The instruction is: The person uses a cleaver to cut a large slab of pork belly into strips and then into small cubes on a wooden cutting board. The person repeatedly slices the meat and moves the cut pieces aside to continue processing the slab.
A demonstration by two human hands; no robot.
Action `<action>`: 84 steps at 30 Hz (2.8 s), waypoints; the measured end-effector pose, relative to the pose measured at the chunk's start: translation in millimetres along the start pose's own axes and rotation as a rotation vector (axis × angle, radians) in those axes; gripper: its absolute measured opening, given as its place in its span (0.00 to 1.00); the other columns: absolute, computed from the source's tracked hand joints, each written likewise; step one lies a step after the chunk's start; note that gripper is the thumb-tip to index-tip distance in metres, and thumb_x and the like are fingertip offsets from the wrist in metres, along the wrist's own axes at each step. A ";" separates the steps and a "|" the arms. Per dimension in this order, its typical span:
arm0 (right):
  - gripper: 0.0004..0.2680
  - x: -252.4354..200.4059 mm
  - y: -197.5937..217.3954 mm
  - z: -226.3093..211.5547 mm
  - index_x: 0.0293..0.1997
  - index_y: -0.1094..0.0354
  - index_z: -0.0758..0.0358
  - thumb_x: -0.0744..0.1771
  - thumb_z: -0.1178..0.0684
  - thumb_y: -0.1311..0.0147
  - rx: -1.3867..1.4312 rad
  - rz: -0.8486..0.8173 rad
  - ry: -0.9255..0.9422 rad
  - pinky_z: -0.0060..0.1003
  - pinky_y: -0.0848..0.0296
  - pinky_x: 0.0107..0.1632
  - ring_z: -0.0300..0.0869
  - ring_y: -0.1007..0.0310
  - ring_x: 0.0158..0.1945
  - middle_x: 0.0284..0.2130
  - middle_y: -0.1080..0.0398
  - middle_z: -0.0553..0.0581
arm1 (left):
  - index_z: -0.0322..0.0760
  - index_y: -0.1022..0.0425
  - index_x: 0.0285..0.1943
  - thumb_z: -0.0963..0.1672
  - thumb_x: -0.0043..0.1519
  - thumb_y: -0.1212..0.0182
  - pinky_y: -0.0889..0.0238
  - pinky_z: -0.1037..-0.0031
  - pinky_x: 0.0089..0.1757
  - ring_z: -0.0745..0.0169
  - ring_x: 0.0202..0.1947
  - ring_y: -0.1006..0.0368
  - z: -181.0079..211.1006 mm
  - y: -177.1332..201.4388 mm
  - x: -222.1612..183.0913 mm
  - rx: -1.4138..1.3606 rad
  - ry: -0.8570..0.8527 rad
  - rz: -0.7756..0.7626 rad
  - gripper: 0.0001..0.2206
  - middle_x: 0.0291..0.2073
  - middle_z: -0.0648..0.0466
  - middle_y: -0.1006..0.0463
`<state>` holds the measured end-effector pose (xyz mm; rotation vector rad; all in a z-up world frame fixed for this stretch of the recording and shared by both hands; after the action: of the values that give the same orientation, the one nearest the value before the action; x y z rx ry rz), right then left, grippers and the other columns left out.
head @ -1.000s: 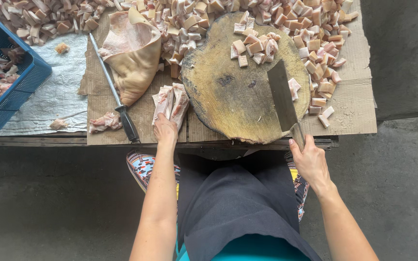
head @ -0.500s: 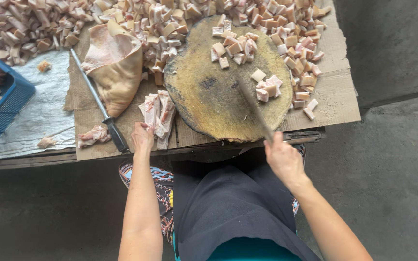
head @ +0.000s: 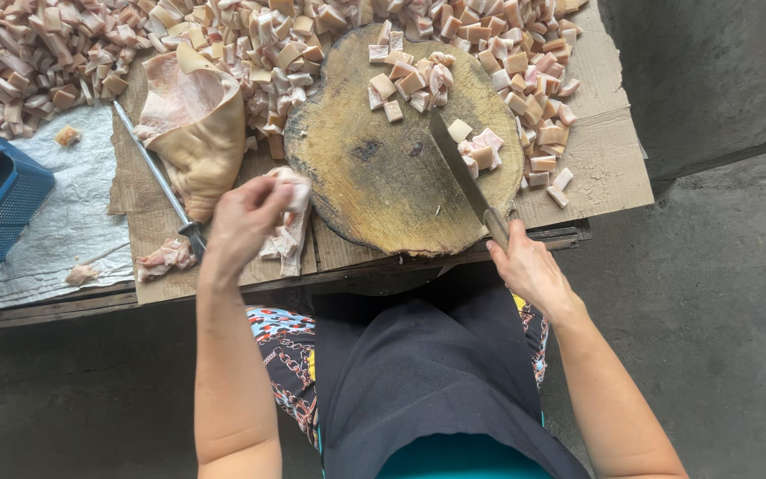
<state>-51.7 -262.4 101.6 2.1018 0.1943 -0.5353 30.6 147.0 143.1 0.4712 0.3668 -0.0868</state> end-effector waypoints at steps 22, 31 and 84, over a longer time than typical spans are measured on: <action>0.14 -32.8 18.4 -36.5 0.52 0.43 0.68 0.71 0.45 0.54 0.359 0.396 0.335 0.45 0.23 0.25 0.50 0.22 0.22 0.21 0.27 0.64 | 0.31 0.20 0.47 0.43 0.60 0.36 0.29 0.61 0.44 0.44 0.40 0.19 -38.8 -169.8 34.1 0.177 -0.184 0.008 0.11 0.36 0.38 0.17; 0.14 -15.9 -4.8 -20.3 0.48 0.40 0.66 0.70 0.43 0.49 0.061 0.083 0.115 0.58 0.25 0.35 0.67 0.22 0.33 0.27 0.26 0.75 | 0.30 0.21 0.47 0.43 0.61 0.37 0.28 0.62 0.43 0.46 0.38 0.18 -35.8 -161.8 27.0 0.154 -0.219 0.003 0.11 0.35 0.39 0.17; 0.13 -11.7 -13.5 -46.6 0.51 0.37 0.64 0.69 0.44 0.49 0.353 -0.087 -0.042 0.41 0.28 0.20 0.44 0.27 0.18 0.17 0.30 0.61 | 0.30 0.26 0.53 0.42 0.62 0.39 0.31 0.56 0.49 0.42 0.46 0.23 -20.6 -203.6 25.1 0.298 -0.210 0.012 0.12 0.44 0.40 0.20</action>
<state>-52.7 -215.5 118.7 2.4298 0.1776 -0.7068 13.6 -24.5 29.9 0.7521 0.1439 -0.1797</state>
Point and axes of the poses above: each hand's wrist, its own x-axis towards the middle knuckle, its own y-axis out of the back of the hand, z = x × y, the point moved 3 cm from there along x, towards the middle knuckle
